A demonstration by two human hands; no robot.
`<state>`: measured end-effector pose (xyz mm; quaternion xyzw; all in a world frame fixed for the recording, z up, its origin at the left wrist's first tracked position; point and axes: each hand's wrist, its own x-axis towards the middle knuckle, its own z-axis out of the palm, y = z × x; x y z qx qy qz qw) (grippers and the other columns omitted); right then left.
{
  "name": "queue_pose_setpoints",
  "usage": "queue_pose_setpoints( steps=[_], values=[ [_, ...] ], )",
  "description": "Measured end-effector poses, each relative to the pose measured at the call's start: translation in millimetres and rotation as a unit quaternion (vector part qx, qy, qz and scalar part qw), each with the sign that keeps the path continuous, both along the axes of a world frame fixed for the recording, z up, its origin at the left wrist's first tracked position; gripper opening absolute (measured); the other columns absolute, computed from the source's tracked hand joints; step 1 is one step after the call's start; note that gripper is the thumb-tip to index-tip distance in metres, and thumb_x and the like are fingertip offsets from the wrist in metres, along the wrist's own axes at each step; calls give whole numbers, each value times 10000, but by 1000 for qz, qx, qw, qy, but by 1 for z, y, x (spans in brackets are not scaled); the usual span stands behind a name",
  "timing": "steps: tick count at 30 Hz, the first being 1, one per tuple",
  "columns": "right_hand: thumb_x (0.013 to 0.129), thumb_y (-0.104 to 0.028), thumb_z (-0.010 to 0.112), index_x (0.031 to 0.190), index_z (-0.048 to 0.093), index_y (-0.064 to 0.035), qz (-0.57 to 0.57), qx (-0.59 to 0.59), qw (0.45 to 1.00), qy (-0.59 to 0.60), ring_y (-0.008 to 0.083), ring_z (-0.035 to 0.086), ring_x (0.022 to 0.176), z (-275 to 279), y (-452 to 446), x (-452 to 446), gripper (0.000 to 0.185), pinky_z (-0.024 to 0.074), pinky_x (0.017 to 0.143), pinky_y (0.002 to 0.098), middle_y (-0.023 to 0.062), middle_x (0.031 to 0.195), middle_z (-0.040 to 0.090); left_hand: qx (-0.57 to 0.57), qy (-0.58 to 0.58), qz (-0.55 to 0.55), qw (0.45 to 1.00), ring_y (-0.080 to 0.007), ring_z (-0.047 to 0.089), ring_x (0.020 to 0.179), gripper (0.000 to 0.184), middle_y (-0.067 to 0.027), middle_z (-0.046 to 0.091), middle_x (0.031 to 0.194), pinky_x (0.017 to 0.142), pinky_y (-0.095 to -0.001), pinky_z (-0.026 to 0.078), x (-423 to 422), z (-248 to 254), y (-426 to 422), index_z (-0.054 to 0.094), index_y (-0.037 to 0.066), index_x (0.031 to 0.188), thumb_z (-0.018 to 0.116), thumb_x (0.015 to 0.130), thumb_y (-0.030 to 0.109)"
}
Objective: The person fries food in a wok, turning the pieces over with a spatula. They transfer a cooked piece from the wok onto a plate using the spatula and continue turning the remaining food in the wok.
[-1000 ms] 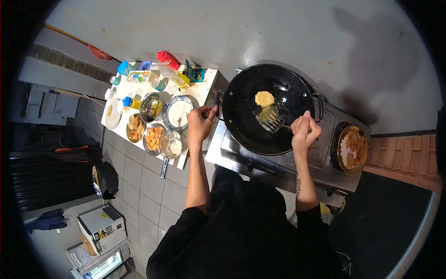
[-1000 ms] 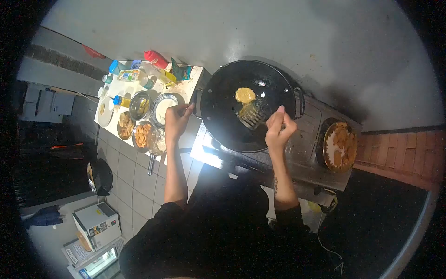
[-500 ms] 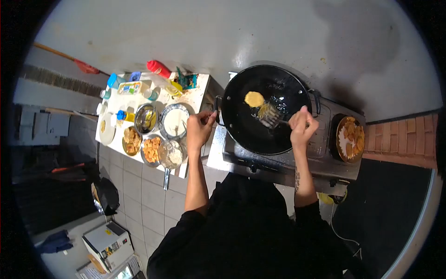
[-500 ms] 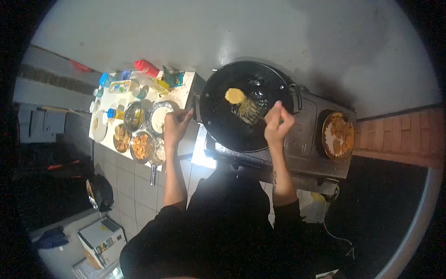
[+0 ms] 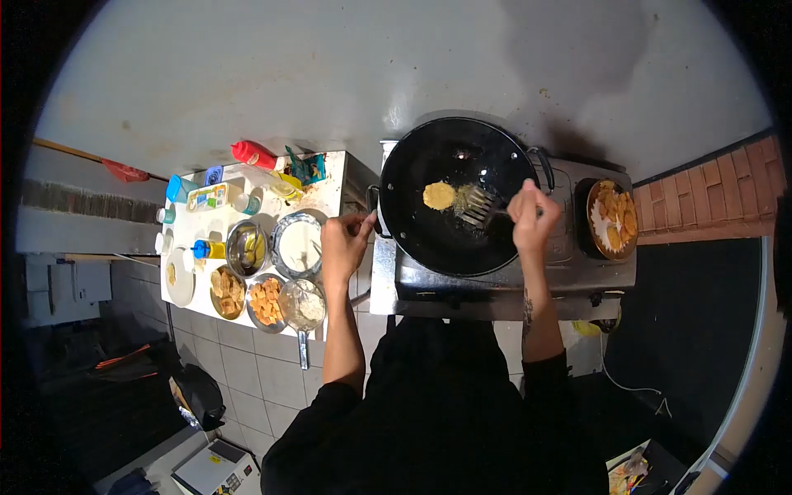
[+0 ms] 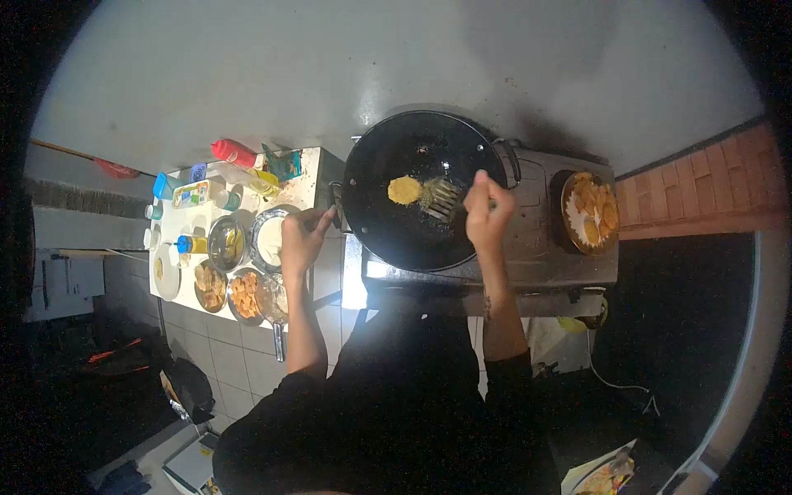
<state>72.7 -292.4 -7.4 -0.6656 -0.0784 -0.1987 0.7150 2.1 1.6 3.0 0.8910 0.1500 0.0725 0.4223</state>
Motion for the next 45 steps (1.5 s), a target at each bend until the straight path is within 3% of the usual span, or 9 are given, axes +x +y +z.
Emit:
queue_pose_setpoints(
  steps=[4, 7, 10, 18, 22, 26, 28, 41, 45],
  values=[
    [1010, -156, 467, 565, 379, -33, 71, 19, 996, 44, 38, 305, 472, -2, -9, -3, 470, 219, 437, 264, -38, 507, 373, 18, -8, -16, 1000, -160, 422, 461, 276, -104, 511, 510, 479, -337, 368, 2, 6, 2, 703, -45, 811, 726, 835, 230],
    [1005, -149, 477, 564, 372, -49, 7, 23, 998, 61, 37, 314, 466, 3, -9, 3, 464, 227, 438, 268, -43, 503, 368, 28, -15, -16, 999, -157, 400, 461, 276, -97, 480, 497, 474, -338, 355, 0, 3, 2, 698, -45, 798, 721, 841, 226],
    [1003, -150, 475, 543, 382, -53, 102, 9, 994, 43, 43, 331, 452, 4, 0, 2, 479, 239, 433, 275, -35, 490, 377, 17, -11, -15, 1000, -154, 366, 454, 282, -93, 448, 484, 462, -338, 333, 0, 5, -1, 692, -48, 798, 718, 845, 228],
    [999, -156, 487, 572, 381, -49, 107, -21, 994, 18, 38, 300, 462, -5, -8, 3, 453, 231, 434, 271, -48, 499, 362, 45, 3, 8, 999, -125, 335, 449, 289, -72, 441, 470, 448, -336, 307, -1, 8, -2, 699, -33, 782, 712, 855, 247],
    [1003, -174, 483, 562, 388, -49, 82, 37, 995, 44, 43, 319, 461, 1, -25, 11, 468, 231, 434, 279, -43, 504, 380, 20, -2, 34, 999, -113, 389, 452, 292, -70, 502, 490, 455, -318, 340, -4, 14, -3, 709, -38, 824, 711, 856, 252],
    [1000, -180, 489, 561, 398, -47, 108, -37, 993, 26, 42, 329, 473, -5, -11, 10, 468, 236, 442, 280, -50, 503, 378, 41, -37, 16, 998, -109, 415, 456, 294, -71, 531, 502, 464, -308, 357, -1, 12, -5, 716, -40, 859, 710, 857, 254],
    [997, -177, 497, 560, 400, -41, 82, -18, 995, 60, 41, 334, 470, 6, -20, 8, 468, 239, 441, 279, -50, 502, 383, 25, 28, 27, 999, -103, 422, 464, 299, -71, 539, 510, 467, -302, 358, -2, 14, -1, 718, -40, 875, 712, 857, 259],
    [995, -188, 500, 541, 433, -38, 87, -80, 993, 19, 49, 360, 463, -5, -9, 17, 483, 264, 442, 289, -43, 479, 402, 27, -27, 20, 999, -100, 402, 466, 301, -44, 499, 498, 465, -299, 343, 4, 9, -1, 715, -44, 852, 717, 850, 256],
    [992, -187, 503, 548, 447, -35, 62, -32, 996, 56, 49, 359, 461, 8, -23, 15, 473, 260, 442, 287, -41, 483, 408, 50, 4, 12, 999, -117, 401, 463, 308, -65, 499, 496, 475, -312, 355, 4, 21, 0, 710, -48, 849, 723, 840, 260]
  ],
)
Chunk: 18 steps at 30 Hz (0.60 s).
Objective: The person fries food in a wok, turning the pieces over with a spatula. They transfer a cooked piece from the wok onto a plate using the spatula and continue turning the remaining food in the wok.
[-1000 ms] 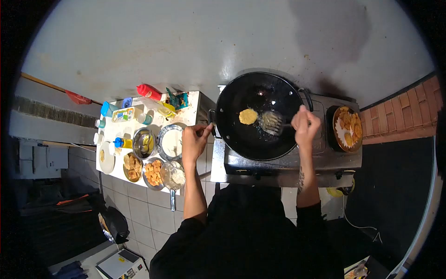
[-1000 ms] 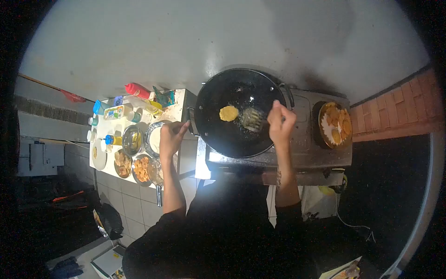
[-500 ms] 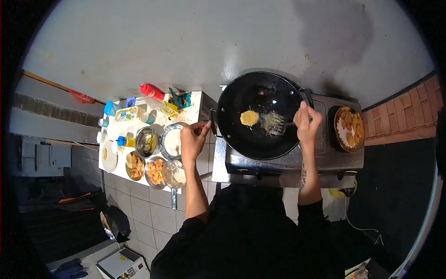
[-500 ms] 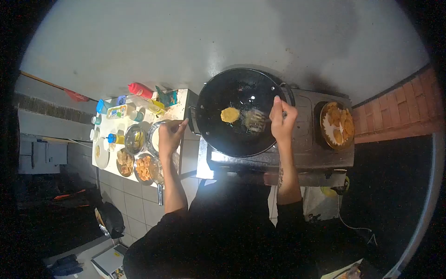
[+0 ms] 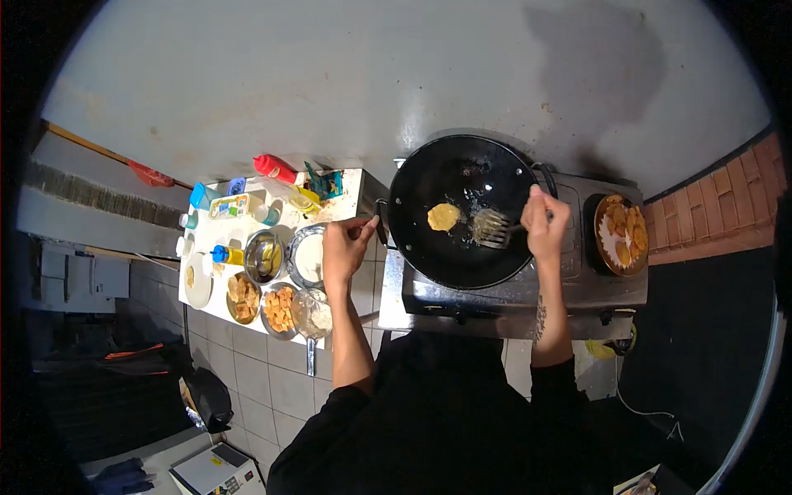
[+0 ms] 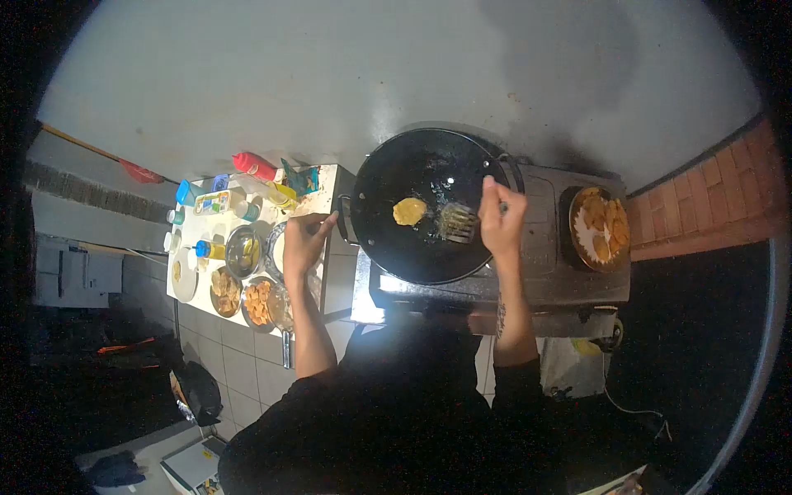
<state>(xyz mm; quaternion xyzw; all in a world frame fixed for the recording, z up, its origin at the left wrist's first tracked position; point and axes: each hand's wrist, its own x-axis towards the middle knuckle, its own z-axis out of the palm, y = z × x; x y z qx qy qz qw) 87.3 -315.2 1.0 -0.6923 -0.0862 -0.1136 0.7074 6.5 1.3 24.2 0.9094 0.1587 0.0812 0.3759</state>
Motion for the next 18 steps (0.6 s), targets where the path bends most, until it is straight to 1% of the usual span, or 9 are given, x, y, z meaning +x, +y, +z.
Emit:
queue_pose_setpoints(
  steps=[3, 5, 7, 9, 10, 13, 14, 15, 18],
  values=[
    [993, -171, 497, 540, 410, -33, 2, -8, 1000, -13, 52, 350, 453, -8, 6, 3, 482, 254, 445, 286, -39, 485, 401, -3, 1, 6, 1000, -128, 406, 465, 308, -81, 509, 500, 480, -317, 363, -1, -4, -1, 710, -45, 847, 726, 834, 262],
    [989, -173, 504, 549, 409, -17, 58, -20, 998, -25, 51, 349, 466, -12, 8, 0, 476, 253, 454, 286, -37, 489, 395, -1, -14, 6, 1000, -134, 408, 465, 304, -88, 512, 502, 481, -321, 366, 2, -8, -3, 710, -43, 846, 727, 832, 261],
    [985, -183, 510, 560, 426, -4, 58, -19, 998, -10, 50, 355, 479, -2, 6, 0, 469, 255, 461, 287, -31, 488, 392, -3, -25, 3, 1000, -139, 419, 467, 302, -91, 513, 506, 485, -321, 373, 2, -6, -3, 710, -42, 842, 728, 831, 260],
    [981, -192, 516, 563, 442, -7, -8, -30, 1000, 0, 52, 357, 476, 0, 2, 4, 464, 255, 462, 288, -25, 484, 393, 4, -25, 7, 1000, -139, 428, 468, 299, -92, 518, 508, 488, -321, 378, 2, -6, -1, 710, -43, 842, 726, 832, 256],
    [979, -192, 517, 563, 443, -9, -9, -25, 1000, -12, 59, 355, 467, 1, 7, 5, 461, 255, 460, 292, -24, 481, 391, 12, -25, 5, 1000, -139, 437, 469, 295, -94, 524, 511, 491, -321, 382, 2, -6, -1, 709, -44, 843, 725, 834, 251],
    [969, -138, 518, 557, 409, -26, 55, -51, 996, -49, 65, 342, 459, -6, 13, 6, 441, 257, 461, 296, -37, 486, 373, 12, -40, -11, 999, -137, 430, 469, 294, -90, 523, 508, 489, -320, 381, 5, -1, -1, 707, -45, 838, 718, 842, 249],
    [966, -107, 513, 555, 375, -32, 64, -29, 996, -54, 58, 331, 451, -4, 12, 5, 440, 240, 450, 289, -33, 485, 365, 10, -42, -9, 999, -137, 430, 469, 294, -90, 523, 508, 489, -320, 381, 6, -2, -1, 707, -45, 838, 718, 842, 249],
    [966, -107, 513, 555, 375, -32, 68, -31, 996, -55, 58, 331, 451, 0, 10, 3, 440, 240, 450, 289, -33, 485, 365, -1, -42, -5, 999, -134, 428, 469, 296, -88, 523, 507, 487, -320, 379, 6, -2, 0, 706, -45, 831, 718, 843, 250],
    [969, -79, 492, 556, 347, -32, 80, 40, 994, -70, 38, 304, 449, 15, 6, -2, 440, 205, 432, 274, -25, 483, 354, -10, -43, 8, 999, -126, 422, 470, 303, -83, 524, 506, 483, -317, 372, 3, -4, 0, 704, -46, 818, 721, 845, 255]
  ],
)
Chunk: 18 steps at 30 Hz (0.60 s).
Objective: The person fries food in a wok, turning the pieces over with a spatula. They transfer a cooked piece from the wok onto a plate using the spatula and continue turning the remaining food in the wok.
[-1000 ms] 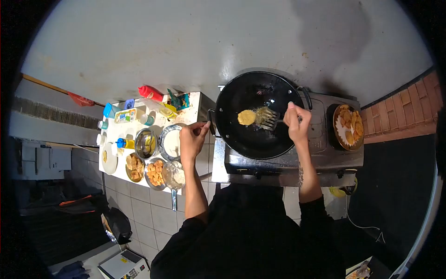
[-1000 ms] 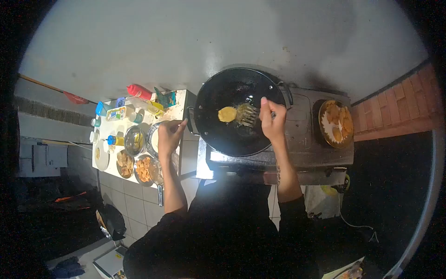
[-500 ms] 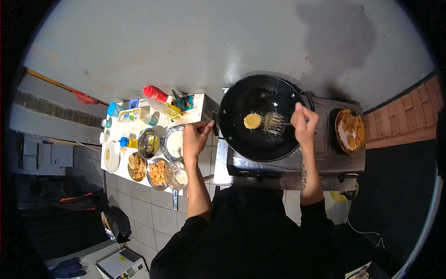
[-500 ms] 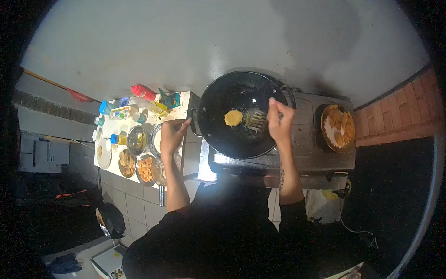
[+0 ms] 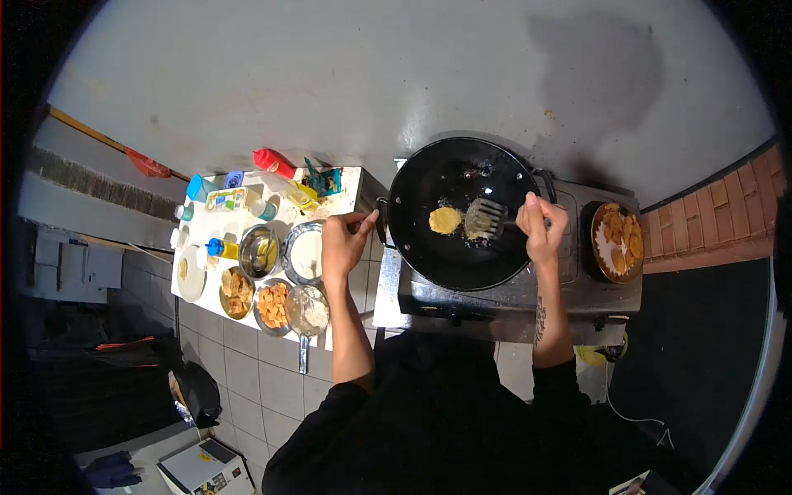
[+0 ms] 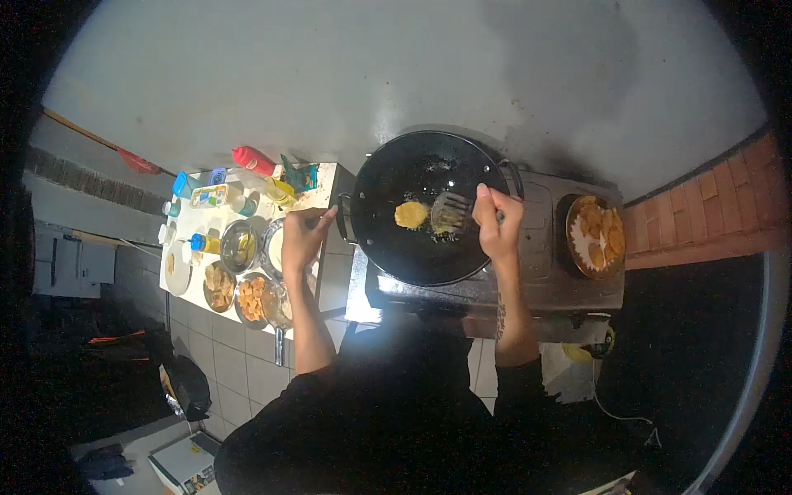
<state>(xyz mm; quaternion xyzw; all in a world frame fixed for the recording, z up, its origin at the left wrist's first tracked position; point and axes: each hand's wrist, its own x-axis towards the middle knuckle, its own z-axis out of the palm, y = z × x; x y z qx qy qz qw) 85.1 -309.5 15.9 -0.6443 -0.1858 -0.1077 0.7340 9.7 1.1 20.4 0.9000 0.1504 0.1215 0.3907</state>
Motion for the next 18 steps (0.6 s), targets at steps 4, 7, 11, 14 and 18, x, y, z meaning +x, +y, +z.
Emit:
queue_pose_setpoints(
  steps=[4, 7, 11, 14, 18],
  values=[
    [960, -89, 510, 565, 372, -10, -25, -83, 995, -41, 58, 323, 433, 16, -13, -2, 425, 230, 441, 282, -11, 483, 361, -25, 28, 11, 999, -111, 416, 472, 309, -66, 523, 502, 473, -312, 358, -2, 0, 0, 705, -47, 810, 726, 846, 259],
    [955, -102, 523, 570, 391, -5, -65, -143, 985, -65, 72, 338, 434, 24, -19, -2, 419, 245, 450, 295, 2, 479, 366, -33, -11, 18, 999, -105, 405, 472, 306, -55, 520, 502, 469, -308, 354, -4, 1, -1, 709, -46, 813, 723, 851, 257],
    [928, -80, 560, 595, 423, 5, -76, -223, 967, -98, 131, 342, 417, 24, -19, -2, 370, 252, 455, 326, 76, 497, 360, -30, -2, 16, 999, -104, 416, 479, 306, -61, 528, 513, 475, -304, 363, -4, 1, -2, 710, -46, 817, 723, 852, 257],
    [917, -69, 570, 608, 429, 9, -86, -237, 960, -120, 168, 339, 413, 26, -11, -1, 349, 257, 457, 337, 101, 515, 348, -27, -14, 13, 999, -106, 418, 481, 304, -62, 531, 517, 476, -301, 366, -4, -3, -3, 710, -49, 825, 722, 853, 254],
    [917, -70, 567, 603, 428, 8, -48, -245, 958, -142, 188, 340, 413, 25, -8, 1, 353, 259, 458, 341, 104, 513, 353, -40, 3, 9, 999, -106, 413, 477, 299, -60, 528, 512, 471, -302, 358, -6, 2, -5, 712, -48, 832, 721, 854, 250]
  ],
)
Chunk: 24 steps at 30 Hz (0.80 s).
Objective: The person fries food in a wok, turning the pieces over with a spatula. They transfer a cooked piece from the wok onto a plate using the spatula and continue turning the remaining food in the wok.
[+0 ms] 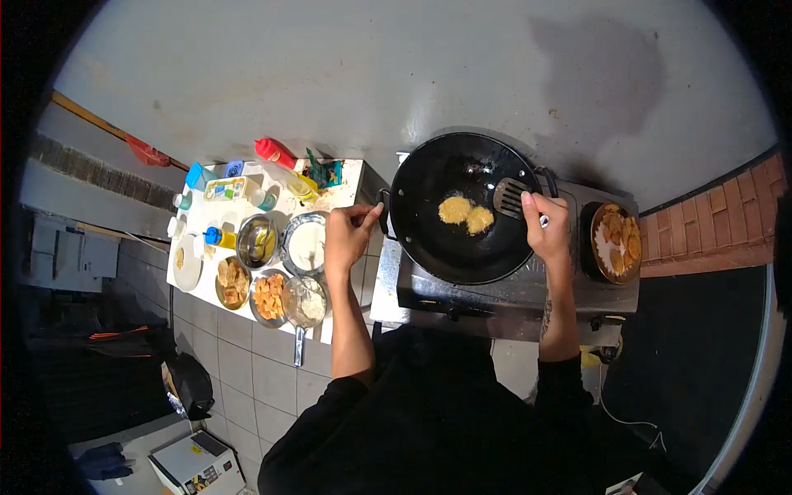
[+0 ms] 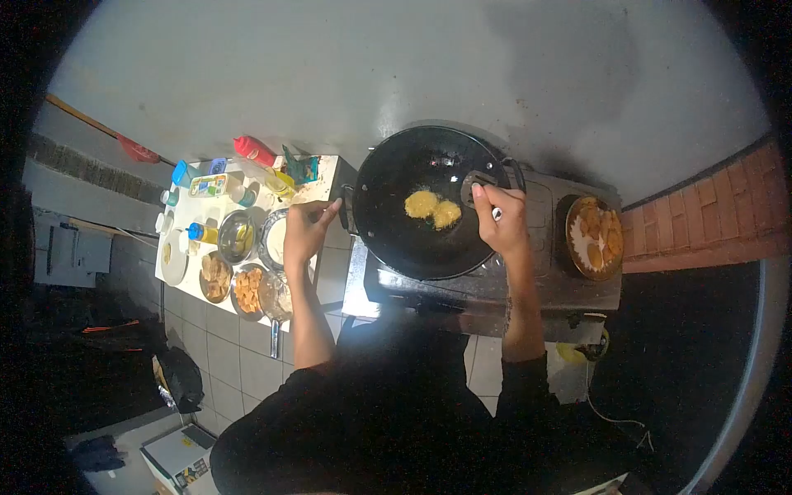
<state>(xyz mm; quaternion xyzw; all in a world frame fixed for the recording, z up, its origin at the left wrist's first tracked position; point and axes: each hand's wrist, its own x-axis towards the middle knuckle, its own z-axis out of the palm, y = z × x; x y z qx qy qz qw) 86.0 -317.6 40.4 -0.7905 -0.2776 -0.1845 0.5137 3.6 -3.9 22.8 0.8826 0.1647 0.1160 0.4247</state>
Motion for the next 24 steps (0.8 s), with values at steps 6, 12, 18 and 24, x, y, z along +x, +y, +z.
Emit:
queue_pose_setpoints(
  steps=[6, 12, 18, 24],
  values=[
    [940, -82, 554, 569, 407, -7, 57, 95, 989, 94, 86, 330, 424, -37, -2, 10, 406, 261, 438, 312, 11, 476, 337, -9, -4, -1, 1000, -93, 408, 475, 291, -50, 532, 512, 466, -293, 347, -5, 0, 2, 710, -46, 828, 716, 858, 243],
    [992, -81, 470, 537, 357, -57, 137, 271, 937, 172, 54, 277, 430, -48, -6, 11, 470, 211, 424, 270, -36, 484, 321, -7, -3, 7, 1000, -87, 420, 475, 287, -44, 536, 510, 463, -284, 345, -8, 4, 3, 707, -51, 817, 713, 863, 232],
    [1002, -86, 435, 534, 350, -57, 137, 306, 928, 161, 70, 272, 410, -32, -8, -1, 477, 209, 418, 275, -19, 477, 310, -17, 21, 7, 1000, -84, 452, 494, 290, -57, 577, 541, 481, -281, 376, -10, 7, 5, 706, -59, 834, 718, 860, 229],
    [1001, -77, 401, 544, 316, -64, 153, 326, 922, 141, 93, 252, 398, -18, -9, -13, 465, 220, 421, 273, 16, 458, 314, -25, 31, 13, 999, -89, 471, 507, 290, -70, 600, 567, 498, -281, 400, -11, 13, 1, 703, -64, 834, 718, 861, 224]
  ],
)
